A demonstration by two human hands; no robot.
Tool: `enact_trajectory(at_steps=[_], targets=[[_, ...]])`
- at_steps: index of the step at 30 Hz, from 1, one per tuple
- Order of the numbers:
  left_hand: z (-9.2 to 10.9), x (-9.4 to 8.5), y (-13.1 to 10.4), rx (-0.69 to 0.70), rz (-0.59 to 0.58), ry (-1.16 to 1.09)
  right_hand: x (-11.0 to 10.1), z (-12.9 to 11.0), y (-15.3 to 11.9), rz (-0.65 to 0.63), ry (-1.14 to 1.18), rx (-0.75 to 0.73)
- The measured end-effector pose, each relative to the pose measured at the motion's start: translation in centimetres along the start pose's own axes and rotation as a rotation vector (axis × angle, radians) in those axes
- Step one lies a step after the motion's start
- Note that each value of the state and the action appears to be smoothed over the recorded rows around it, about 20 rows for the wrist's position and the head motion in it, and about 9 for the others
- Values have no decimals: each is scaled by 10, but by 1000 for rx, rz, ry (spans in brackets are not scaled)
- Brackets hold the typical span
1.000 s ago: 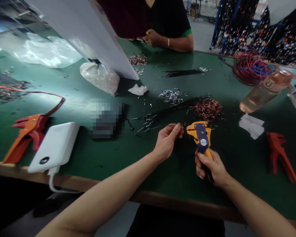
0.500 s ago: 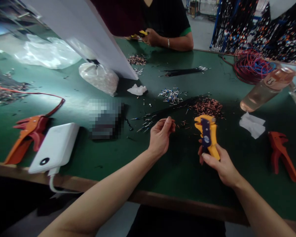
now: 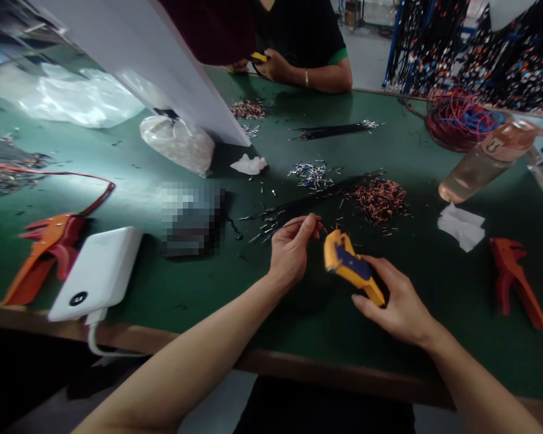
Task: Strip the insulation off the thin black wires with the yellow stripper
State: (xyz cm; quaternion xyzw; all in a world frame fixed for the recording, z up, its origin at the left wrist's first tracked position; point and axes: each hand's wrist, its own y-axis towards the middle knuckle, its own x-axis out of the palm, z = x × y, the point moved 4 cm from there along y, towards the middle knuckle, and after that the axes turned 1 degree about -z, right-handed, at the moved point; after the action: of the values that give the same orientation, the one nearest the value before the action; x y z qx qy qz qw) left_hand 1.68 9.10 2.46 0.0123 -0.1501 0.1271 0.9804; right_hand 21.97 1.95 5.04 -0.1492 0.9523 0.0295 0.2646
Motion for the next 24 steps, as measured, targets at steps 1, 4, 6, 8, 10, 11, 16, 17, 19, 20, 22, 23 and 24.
enact_trajectory(at_steps=[1, 4, 6, 8, 10, 11, 16, 17, 19, 20, 22, 23, 24], targets=[[1, 0, -2, 4, 2, 12, -1, 1, 0, 9, 95, 63], [5, 3, -9, 24, -15, 57, -1, 5, -1, 2, 283, 158], [6, 6, -15, 39, -48, 89, 0, 6, -1, -2, 321, 158], [7, 10, -21, 55, -84, 122, 2, 6, -1, -8, 328, 156], [7, 12, -25, 75, -110, 146, 5, 5, -1, -20, 341, 155], [7, 13, -27, 84, -120, 155, 7, 4, -1, -22, 355, 157], [6, 17, -33, 124, -171, 171, 13, 3, -2, 2, 453, 191], [6, 18, -34, 132, -181, 170, 14, 3, -2, 11, 461, 197], [8, 20, -37, 142, -200, 161, 15, 3, -2, 23, 461, 205], [8, 21, -38, 145, -209, 153, 15, 3, -2, 25, 460, 207], [9, 22, -40, 146, -220, 131, 15, 2, -1, 32, 460, 206], [9, 23, -40, 146, -224, 121, 15, 1, 0, 40, 461, 203], [9, 23, -41, 145, -227, 114, 15, 0, 0, 49, 460, 198]])
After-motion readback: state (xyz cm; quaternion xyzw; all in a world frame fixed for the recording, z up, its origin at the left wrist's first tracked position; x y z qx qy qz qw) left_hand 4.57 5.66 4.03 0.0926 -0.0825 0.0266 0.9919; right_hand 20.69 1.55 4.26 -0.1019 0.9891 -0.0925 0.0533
